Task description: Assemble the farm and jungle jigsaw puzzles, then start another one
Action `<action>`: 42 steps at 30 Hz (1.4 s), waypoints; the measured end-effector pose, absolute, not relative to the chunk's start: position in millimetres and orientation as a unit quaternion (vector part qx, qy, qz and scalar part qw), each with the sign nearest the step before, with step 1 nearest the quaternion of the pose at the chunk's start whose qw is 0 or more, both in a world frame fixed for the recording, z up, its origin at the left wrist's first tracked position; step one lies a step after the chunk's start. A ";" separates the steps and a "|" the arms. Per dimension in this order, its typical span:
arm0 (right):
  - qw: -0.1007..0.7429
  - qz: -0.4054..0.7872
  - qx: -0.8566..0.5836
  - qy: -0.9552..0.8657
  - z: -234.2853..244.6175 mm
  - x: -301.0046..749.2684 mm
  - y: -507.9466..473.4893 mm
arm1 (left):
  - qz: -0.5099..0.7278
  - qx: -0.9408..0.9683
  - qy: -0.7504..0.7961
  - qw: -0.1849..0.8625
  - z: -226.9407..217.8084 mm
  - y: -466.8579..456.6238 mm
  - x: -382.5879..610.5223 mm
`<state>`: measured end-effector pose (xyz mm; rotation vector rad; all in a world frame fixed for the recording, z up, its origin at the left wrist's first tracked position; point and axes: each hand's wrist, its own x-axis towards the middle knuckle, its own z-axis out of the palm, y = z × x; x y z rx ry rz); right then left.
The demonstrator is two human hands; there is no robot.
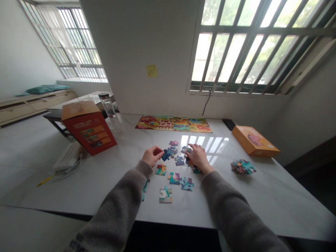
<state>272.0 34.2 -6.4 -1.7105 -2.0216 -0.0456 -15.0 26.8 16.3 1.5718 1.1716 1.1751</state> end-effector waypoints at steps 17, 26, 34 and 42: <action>0.322 0.022 -0.607 -0.726 -3.4 267.9 36.3 | 0.267 0.837 0.442 0.182 16.6 15.6 -6.3; 0.518 0.371 -0.515 -0.574 22.0 247.3 18.0 | 0.366 0.791 0.440 0.214 27.1 8.9 -3.2; 0.536 0.515 -0.448 -0.497 32.4 197.6 -14.0 | 0.388 0.818 0.385 0.179 27.5 5.0 -1.6; 0.475 0.379 -0.485 -0.629 22.3 211.8 1.5 | 0.382 0.824 0.408 0.098 27.1 10.4 -9.2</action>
